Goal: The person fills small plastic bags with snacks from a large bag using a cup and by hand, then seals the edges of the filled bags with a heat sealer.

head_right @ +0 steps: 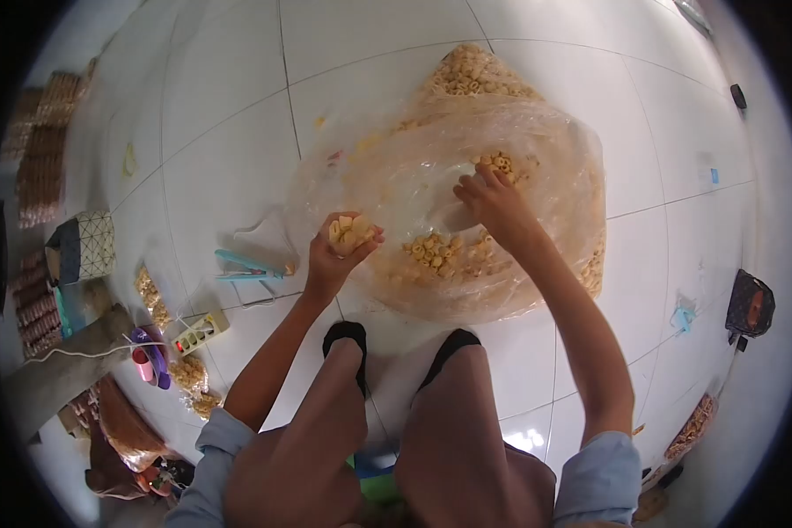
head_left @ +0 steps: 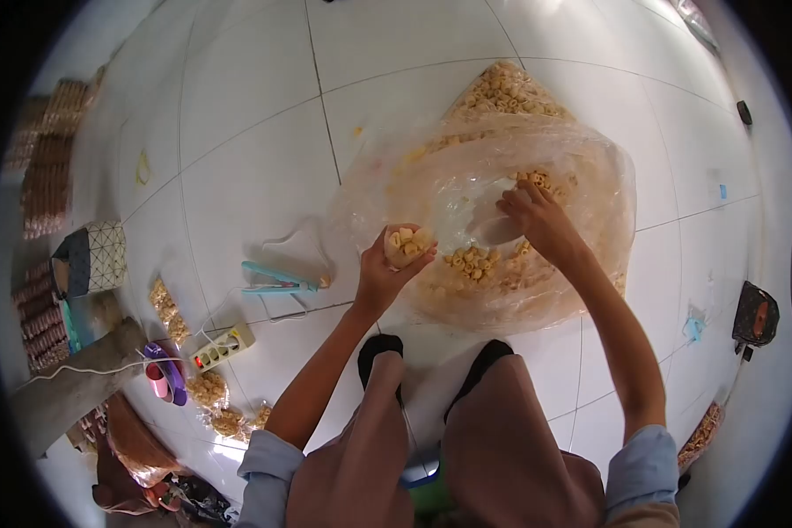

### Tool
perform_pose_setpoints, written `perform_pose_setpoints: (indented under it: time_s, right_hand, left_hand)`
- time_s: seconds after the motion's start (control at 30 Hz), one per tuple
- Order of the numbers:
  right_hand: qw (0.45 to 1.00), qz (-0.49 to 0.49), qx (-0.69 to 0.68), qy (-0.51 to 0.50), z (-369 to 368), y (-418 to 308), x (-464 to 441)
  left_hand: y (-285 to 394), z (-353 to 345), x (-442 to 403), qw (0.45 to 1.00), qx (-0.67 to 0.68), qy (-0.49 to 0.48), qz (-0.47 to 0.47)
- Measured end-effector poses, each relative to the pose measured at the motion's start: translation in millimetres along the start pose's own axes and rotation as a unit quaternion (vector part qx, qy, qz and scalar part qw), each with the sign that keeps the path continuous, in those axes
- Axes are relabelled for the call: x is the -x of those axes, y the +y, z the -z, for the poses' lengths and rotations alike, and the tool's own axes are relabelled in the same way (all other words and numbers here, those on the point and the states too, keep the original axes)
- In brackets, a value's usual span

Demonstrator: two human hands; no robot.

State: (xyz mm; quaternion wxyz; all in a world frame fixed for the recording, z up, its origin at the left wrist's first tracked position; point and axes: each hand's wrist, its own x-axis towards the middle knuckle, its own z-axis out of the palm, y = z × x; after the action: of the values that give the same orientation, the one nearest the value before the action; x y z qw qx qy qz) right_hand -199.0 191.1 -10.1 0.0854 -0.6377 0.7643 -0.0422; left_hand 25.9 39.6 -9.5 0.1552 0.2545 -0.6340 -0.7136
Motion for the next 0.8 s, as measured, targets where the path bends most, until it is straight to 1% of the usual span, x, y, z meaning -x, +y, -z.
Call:
perform_pose_setpoints:
  time_s: [0.03,0.07,0.1,0.17,0.2,0.27,0.3,0.37,0.4,0.43,0.47,0.5,0.53,0.57,0.63,0.7,0.77,0.8]
  right_hand:
    - [0.996,0.013,-0.072,-0.053,2,5,0]
    - [0.996,0.087,-0.022,0.016,-21,6,7]
    - [0.996,0.087,-0.018,0.019,-29,-3,10]
    - [0.989,0.135,-0.01,-0.065,-33,-27,14]
    - [0.989,0.137,-0.007,-0.064,-29,-35,14]
    - [0.974,0.116,-0.119,-0.152,-19,-45,9]
    - [0.975,0.119,-0.115,-0.148,-14,-45,6]
    - [0.964,0.079,-0.167,-0.19,0,-37,0]
    - [0.965,0.083,-0.161,-0.188,14,-31,-3]
    - [0.971,0.064,-0.15,-0.177,32,-26,-4]
    - [0.976,0.044,-0.137,-0.165,52,-20,-5]
    - [0.978,0.045,-0.128,-0.16,73,-14,-4]
    - [0.98,0.013,-0.147,-0.131,95,-7,-3]
    - [0.981,-0.017,-0.164,-0.1,119,-3,-3]
    - [0.986,-0.031,-0.149,-0.068,176,-9,-4]
    - [0.989,-0.043,-0.137,-0.035,232,-23,-2]
    - [0.98,-0.107,-0.166,-0.011,279,-43,-2]
    - [0.99,-0.077,-0.117,0.002,298,-51,-1]
  left_hand:
    - [2,-1,-1,1.0,0.011,-0.003,0.004]
    - [4,-1,-2,1.0,0.009,-0.005,-0.001]
    - [6,-2,-2,1.0,0.01,0.002,-0.001]
    - [5,-6,-3,1.0,0.014,0.01,-0.007]
    - [4,-7,-2,0.999,0.03,0.023,-0.004]
    - [3,-5,0,0.998,0.044,0.037,-0.006]
    - [6,-3,0,0.999,0.042,0.025,-0.003]
    - [14,-1,-5,0.999,0.039,0.018,-0.008]
    - [18,-2,-8,0.997,0.073,0.019,-0.009]
    - [23,-3,-9,0.994,0.106,0.02,-0.008]
    - [29,-3,-11,0.994,0.108,0.02,-0.015]
    - [36,-3,-15,0.997,0.081,0.009,-0.02]
    - [42,-4,-19,0.998,0.054,-0.003,-0.028]
    - [49,-6,-23,0.998,0.056,-0.004,-0.042]
    - [64,-9,-26,0.994,-0.067,-0.015,-0.083]
    - [83,-13,-28,0.992,-0.077,-0.017,-0.097]
    - [102,-16,-31,0.99,-0.089,-0.02,-0.11]
    - [111,-18,-31,0.984,-0.114,-0.013,-0.134]
